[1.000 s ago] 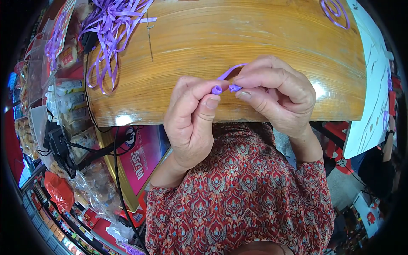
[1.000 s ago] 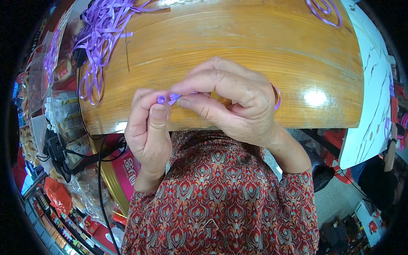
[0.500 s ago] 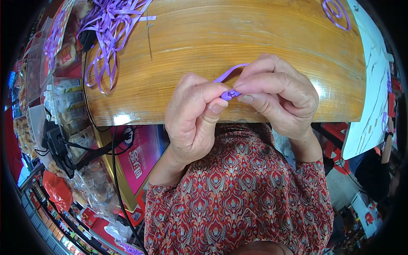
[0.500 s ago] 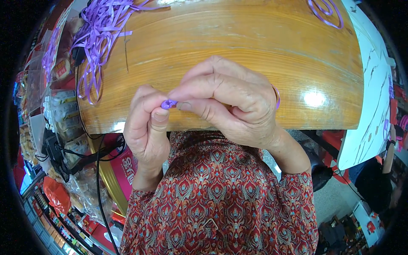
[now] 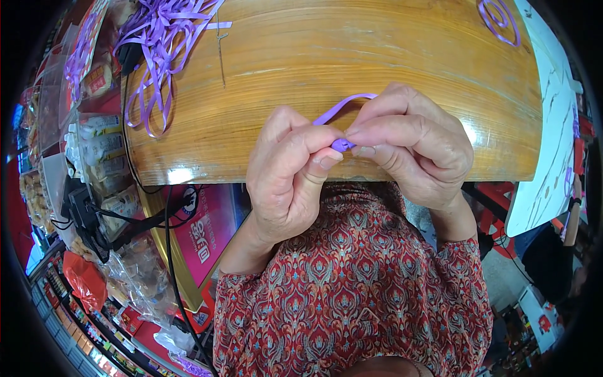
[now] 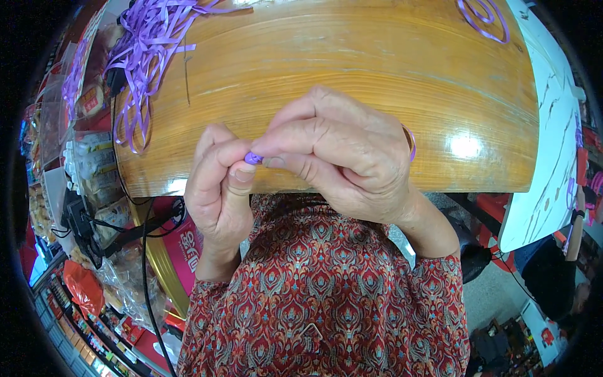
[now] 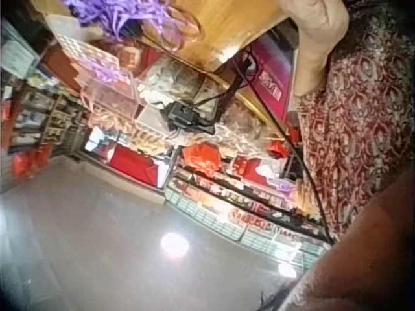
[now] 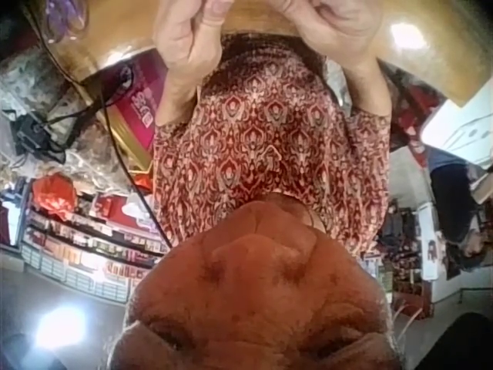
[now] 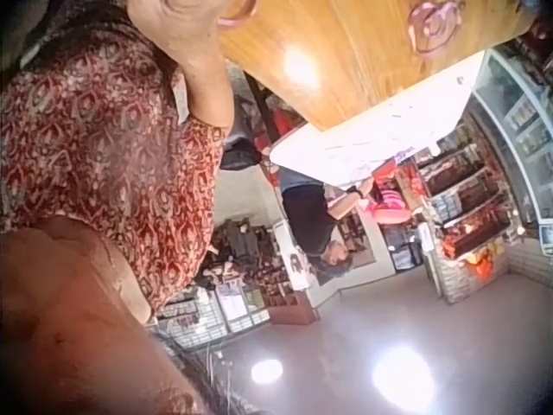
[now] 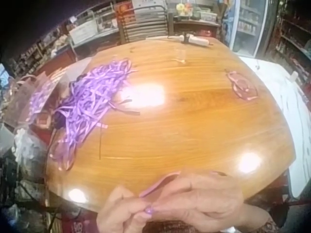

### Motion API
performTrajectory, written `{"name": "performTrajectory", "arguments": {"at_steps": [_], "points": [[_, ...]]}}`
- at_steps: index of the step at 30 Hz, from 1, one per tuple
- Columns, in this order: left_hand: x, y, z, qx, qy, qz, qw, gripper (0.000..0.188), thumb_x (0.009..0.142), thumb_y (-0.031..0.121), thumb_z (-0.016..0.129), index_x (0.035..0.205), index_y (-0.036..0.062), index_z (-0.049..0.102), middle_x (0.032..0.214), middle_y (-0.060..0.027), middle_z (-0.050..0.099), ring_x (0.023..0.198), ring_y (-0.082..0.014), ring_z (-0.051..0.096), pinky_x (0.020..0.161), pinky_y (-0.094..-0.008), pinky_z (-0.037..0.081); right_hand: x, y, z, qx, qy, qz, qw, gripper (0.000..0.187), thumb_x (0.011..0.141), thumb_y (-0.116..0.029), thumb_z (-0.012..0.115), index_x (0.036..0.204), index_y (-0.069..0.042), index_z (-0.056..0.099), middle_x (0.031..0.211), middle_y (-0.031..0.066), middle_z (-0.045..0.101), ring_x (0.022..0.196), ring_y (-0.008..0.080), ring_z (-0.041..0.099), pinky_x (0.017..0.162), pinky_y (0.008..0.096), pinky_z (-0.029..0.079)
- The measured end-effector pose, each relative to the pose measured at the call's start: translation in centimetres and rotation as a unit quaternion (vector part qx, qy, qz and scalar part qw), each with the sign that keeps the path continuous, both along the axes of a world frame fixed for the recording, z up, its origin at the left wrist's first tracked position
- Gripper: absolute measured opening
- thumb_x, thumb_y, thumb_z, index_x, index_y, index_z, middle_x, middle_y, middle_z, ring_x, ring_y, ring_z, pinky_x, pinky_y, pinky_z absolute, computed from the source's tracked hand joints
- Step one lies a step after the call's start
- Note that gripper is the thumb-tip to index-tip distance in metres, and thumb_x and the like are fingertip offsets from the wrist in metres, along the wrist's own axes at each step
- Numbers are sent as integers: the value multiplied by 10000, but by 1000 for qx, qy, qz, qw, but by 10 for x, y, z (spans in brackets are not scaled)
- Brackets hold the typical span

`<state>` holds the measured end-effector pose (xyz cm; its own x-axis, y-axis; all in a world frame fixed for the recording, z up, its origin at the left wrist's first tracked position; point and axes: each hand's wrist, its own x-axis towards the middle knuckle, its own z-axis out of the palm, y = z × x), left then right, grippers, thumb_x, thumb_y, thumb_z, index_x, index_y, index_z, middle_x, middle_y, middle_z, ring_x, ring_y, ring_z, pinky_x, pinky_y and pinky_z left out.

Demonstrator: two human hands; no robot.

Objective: Tying individual knots into thin purple plastic ribbons while sitting at a table.

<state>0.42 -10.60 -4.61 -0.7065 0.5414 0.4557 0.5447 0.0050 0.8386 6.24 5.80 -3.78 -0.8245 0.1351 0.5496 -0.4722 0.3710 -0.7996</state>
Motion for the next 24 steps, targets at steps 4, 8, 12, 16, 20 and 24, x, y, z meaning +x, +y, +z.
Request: {"name": "performTrajectory", "arguments": {"at_steps": [4, 8, 12, 16, 20, 24], "points": [[1, -2, 2, -23, -2, 0, 1000, 134, 806, 118, 653, 851, -5, 620, 701, -64, 525, 612, -188, 451, 544, -282, 359, 2, 3, 3, 18, -17, 32, 999, 163, 719, -55, 707, 868, -11, 659, 812, 117, 625, 670, 186, 564, 571, 272, 429], [-2, -2, 2, -37, 0, -28, 999, 149, 806, 144, 654, 822, 0, 616, 663, -64, 492, 585, -196, 442, 528, -294, 344, 2, 7, 1, 22, -10, 33, 999, 163, 716, -61, 709, 862, -11, 658, 804, 111, 623, 667, 184, 564, 568, 269, 426], [-3, 0, 5, -27, -3, -47, 999, 155, 806, 155, 653, 811, 4, 615, 645, -61, 475, 572, -199, 435, 520, -303, 335, 1, 11, 3, 25, 1, 58, 998, 162, 707, -66, 716, 841, -3, 650, 770, 108, 616, 641, 185, 562, 546, 269, 416], [-8, 0, 6, 10, -62, -122, 991, 158, 813, 153, 651, 806, 0, 613, 647, -60, 486, 564, -194, 432, 513, -300, 333, 1, 13, 12, 31, 9, 87, 996, 172, 697, -85, 724, 820, 3, 642, 735, 104, 607, 611, 190, 559, 514, 277, 400], [-10, -1, 14, 16, -112, -181, 977, 161, 819, 152, 649, 805, -4, 615, 656, -58, 505, 564, -185, 430, 502, -295, 329, 2, 14, 18, 39, 11, 97, 994, 178, 694, -99, 726, 816, 1, 643, 730, 99, 603, 605, 189, 557, 504, 277, 393], [-8, -2, 12, 18, -137, -184, 973, 158, 823, 155, 648, 803, 1, 620, 665, -55, 513, 572, -179, 438, 508, -290, 339, 6, 15, 20, 37, -12, 110, 993, 170, 699, -90, 722, 818, 3, 643, 726, 96, 600, 601, 185, 553, 501, 274, 393]]}}
